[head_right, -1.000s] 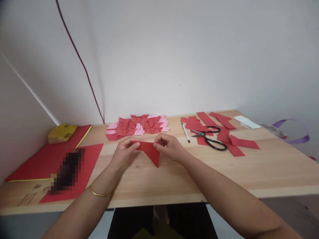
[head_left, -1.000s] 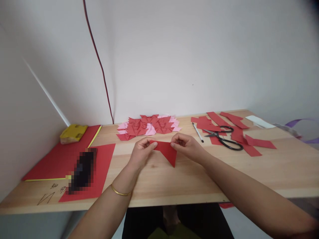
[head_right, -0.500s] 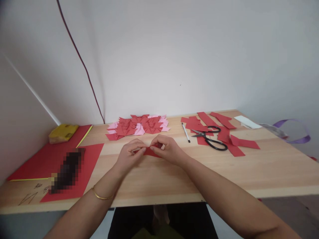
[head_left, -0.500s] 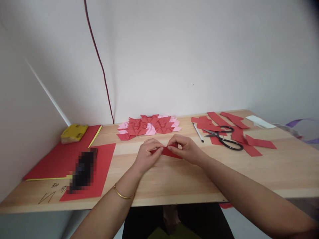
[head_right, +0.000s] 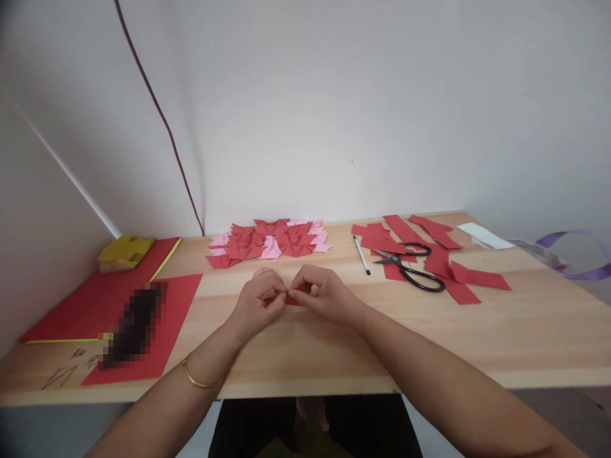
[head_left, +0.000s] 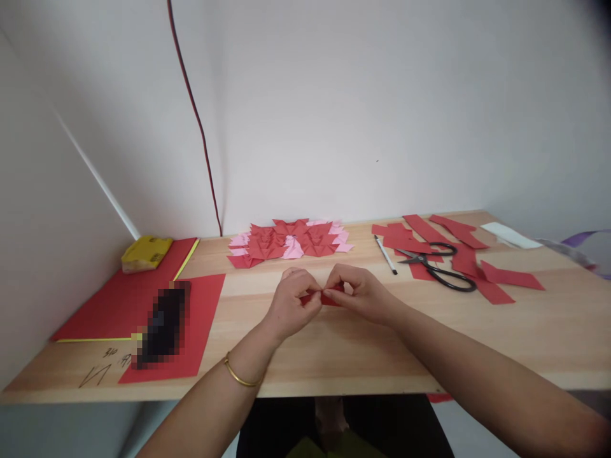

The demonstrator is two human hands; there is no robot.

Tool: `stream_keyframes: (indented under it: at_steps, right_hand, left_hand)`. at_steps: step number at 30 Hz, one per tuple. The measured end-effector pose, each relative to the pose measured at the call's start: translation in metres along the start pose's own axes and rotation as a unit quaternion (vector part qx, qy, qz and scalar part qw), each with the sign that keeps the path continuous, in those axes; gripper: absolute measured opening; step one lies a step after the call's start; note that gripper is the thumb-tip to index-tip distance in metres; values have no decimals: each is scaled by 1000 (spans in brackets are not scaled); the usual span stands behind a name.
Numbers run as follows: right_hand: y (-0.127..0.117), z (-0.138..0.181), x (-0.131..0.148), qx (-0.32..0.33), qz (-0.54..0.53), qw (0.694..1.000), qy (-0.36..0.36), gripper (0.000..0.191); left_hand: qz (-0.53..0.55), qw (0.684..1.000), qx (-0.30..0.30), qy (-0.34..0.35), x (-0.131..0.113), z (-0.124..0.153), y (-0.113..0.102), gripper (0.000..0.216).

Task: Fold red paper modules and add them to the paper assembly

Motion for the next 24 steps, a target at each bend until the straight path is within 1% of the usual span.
stream_keyframes:
  at_steps: [4, 7, 11, 15, 17, 19, 21, 22, 24]
  right_hand:
    - [-8, 1, -4, -11, -10, 1000, 5, 20]
    - [-17, 1, -13, -31, -44, 998, 34, 21]
    - [-20, 1, -20, -36, -99, 991, 83, 24]
    - [-21, 1, -21, -47, -132, 985, 99, 28]
    - [-24, 1, -22, -54, -132, 984, 105, 29]
    - [-28, 2, -25, -73, -136, 982, 112, 29]
    - [-31, 3, -27, -92, -147, 978, 117, 29]
    - [-31, 3, -28, -95, -152, 977, 118, 28]
    - [-30, 2, -29, -93, -159, 976, 118, 29]
  left_hand:
    - [-15, 1000, -1, -17, 6, 0, -6, 13]
    - [-9, 999, -4, -50, 15, 0, -15, 13]
    - [-3, 996, 2, -87, 23, 0, -25, 11]
    - [16, 994, 0, -111, 28, 1, -32, 11]
    - [35, 992, -8, -122, 31, 1, -37, 10]
    - [63, 987, -37, -143, 36, 3, -43, 8]
    - [113, 976, -71, -171, 43, 6, -47, 7]
    - [144, 969, -82, -181, 46, 7, -46, 9]
    - [197, 959, -73, -188, 48, 7, -40, 18]
Point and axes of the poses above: each hand's wrist, its own z-axis away from the middle knuckle, its own y-axis out of the palm, x = y × z, the point moved 6 cm from there along -z, towards the middle knuckle, and after that the axes turned 3 degrees about x, right-handed, at the moved point
